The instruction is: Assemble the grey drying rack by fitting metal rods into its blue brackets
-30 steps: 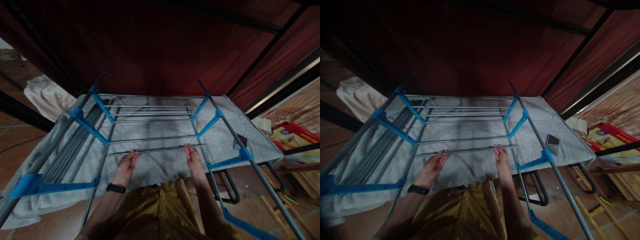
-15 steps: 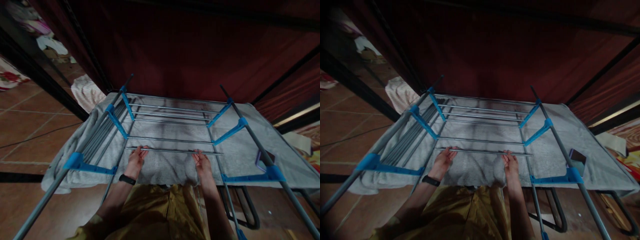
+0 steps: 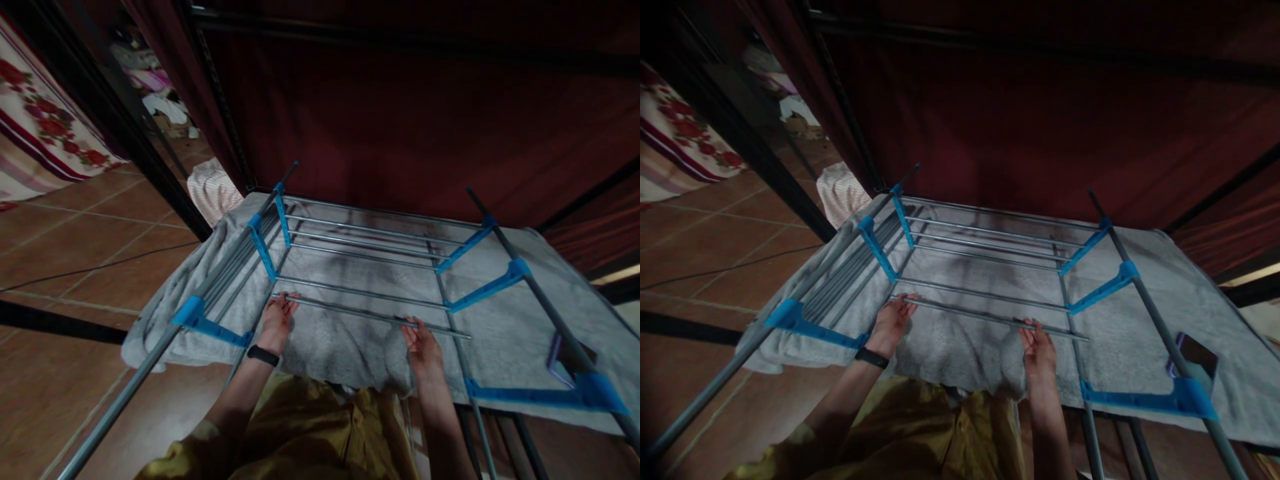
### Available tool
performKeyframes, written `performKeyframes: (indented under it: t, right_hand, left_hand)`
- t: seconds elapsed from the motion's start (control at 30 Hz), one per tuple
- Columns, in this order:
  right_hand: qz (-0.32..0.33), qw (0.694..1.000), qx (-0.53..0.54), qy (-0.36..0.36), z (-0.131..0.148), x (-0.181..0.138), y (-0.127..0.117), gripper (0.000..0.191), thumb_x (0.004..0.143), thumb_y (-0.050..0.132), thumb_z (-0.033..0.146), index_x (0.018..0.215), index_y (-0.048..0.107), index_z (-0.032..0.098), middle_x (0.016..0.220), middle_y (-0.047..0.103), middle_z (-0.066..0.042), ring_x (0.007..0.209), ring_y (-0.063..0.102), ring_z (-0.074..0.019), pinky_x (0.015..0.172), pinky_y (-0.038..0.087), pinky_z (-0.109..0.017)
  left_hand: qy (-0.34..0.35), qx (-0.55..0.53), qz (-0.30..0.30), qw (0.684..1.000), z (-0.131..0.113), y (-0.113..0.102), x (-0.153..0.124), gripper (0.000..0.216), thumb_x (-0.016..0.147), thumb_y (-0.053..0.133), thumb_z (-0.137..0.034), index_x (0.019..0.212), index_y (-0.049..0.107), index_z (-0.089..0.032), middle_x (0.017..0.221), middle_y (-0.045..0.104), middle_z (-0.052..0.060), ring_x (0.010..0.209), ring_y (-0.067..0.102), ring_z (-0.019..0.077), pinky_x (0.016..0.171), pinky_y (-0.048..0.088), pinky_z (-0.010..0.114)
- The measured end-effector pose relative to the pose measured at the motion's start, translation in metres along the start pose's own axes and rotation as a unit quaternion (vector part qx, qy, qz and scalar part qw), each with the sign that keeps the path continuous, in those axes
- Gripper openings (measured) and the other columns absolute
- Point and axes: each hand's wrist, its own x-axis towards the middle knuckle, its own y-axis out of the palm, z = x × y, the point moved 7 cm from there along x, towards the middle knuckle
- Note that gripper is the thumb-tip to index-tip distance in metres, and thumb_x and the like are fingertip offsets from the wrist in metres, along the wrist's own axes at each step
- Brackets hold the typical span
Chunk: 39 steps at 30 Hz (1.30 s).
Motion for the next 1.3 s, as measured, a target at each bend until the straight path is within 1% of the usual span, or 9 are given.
performKeyframes:
  t: [0.1,0.2,0.37,0.57,0.7,0.83,0.93,1.13,1.3]
  right_hand:
    - [0.001,1.000,-0.002,-0.007,0.004,0.005,-0.003,0.017,0.070,0.078,0.022,0.085,0.069,0.022,0.085,0.076,0.000,0.081,0.075,-0.0152,0.078,0.064,-0.027]
    - [-0.007,1.000,-0.009,-0.019,0.011,0.011,-0.010,0.011,0.074,0.074,0.024,0.083,0.067,0.023,0.085,0.076,0.000,0.082,0.076,-0.0157,0.080,0.065,-0.029]
    - [-0.020,1.000,-0.003,-0.020,0.020,0.015,-0.016,0.008,0.077,0.071,0.019,0.083,0.068,0.022,0.090,0.078,-0.001,0.088,0.076,-0.0150,0.085,0.064,-0.028]
    - [-0.043,0.999,0.031,-0.006,0.017,0.010,-0.011,0.008,0.078,0.069,0.013,0.081,0.068,0.020,0.084,0.078,-0.002,0.083,0.076,-0.0157,0.080,0.066,-0.029]
    - [-0.044,0.998,0.035,-0.004,0.012,0.006,-0.006,0.009,0.079,0.069,0.012,0.082,0.068,0.020,0.085,0.079,-0.003,0.080,0.076,-0.0149,0.080,0.065,-0.028]
    - [-0.046,0.999,0.027,0.004,0.012,0.004,0.001,0.007,0.080,0.069,0.014,0.082,0.066,0.020,0.081,0.078,-0.002,0.075,0.075,-0.0145,0.077,0.065,-0.028]
    - [-0.039,0.999,0.027,-0.005,0.018,0.004,0.006,0.010,0.078,0.071,0.014,0.079,0.063,0.021,0.080,0.078,-0.001,0.075,0.076,-0.0150,0.076,0.065,-0.028]
    - [-0.028,0.998,0.042,-0.026,0.032,0.007,0.007,0.016,0.074,0.075,0.016,0.080,0.062,0.022,0.078,0.077,0.001,0.073,0.075,-0.0146,0.078,0.065,-0.029]
    - [-0.038,0.998,0.029,-0.031,0.035,0.008,0.005,0.019,0.074,0.079,0.017,0.078,0.061,0.022,0.074,0.075,0.002,0.068,0.073,-0.0144,0.073,0.065,-0.028]
  left_hand:
    - [0.014,-0.003,-0.012,1.000,-0.003,-0.002,0.001,0.013,0.091,0.053,-0.005,0.087,0.057,-0.017,0.077,0.071,0.004,0.069,0.071,0.0143,0.073,0.058,0.027]
    - [0.029,-0.005,-0.024,0.999,-0.005,-0.004,0.002,0.019,0.089,0.052,-0.003,0.095,0.055,-0.020,0.077,0.070,0.002,0.070,0.072,0.0148,0.075,0.058,0.028]
    - [0.052,-0.003,-0.032,0.998,-0.011,-0.005,0.004,0.029,0.089,0.053,-0.002,0.108,0.052,-0.024,0.077,0.071,0.000,0.071,0.072,0.0148,0.071,0.056,0.027]
    - [0.050,-0.005,-0.022,0.998,-0.011,0.001,0.008,0.017,0.088,0.056,-0.002,0.091,0.056,-0.019,0.075,0.071,0.002,0.067,0.069,0.0121,0.072,0.057,0.025]
    - [0.032,-0.005,0.005,0.999,0.001,0.014,0.002,0.018,0.089,0.055,-0.001,0.084,0.057,-0.018,0.073,0.070,0.001,0.063,0.068,0.0108,0.072,0.058,0.025]
    - [-0.003,0.004,0.035,0.999,0.013,0.022,-0.007,0.019,0.090,0.056,-0.001,0.081,0.059,-0.017,0.073,0.071,0.003,0.067,0.071,0.0130,0.073,0.060,0.027]
    - [-0.016,0.014,0.043,0.999,0.014,0.022,-0.010,0.019,0.091,0.056,-0.002,0.080,0.060,-0.016,0.075,0.072,0.004,0.070,0.072,0.0139,0.075,0.061,0.028]
    - [-0.005,0.011,0.040,0.999,0.003,0.014,-0.011,0.022,0.092,0.055,-0.001,0.076,0.062,-0.015,0.073,0.071,0.002,0.071,0.072,0.0129,0.081,0.062,0.029]
    - [-0.004,0.014,0.030,0.999,0.000,0.012,-0.014,0.024,0.091,0.056,0.000,0.075,0.063,-0.015,0.072,0.070,0.001,0.070,0.072,0.0119,0.079,0.062,0.027]
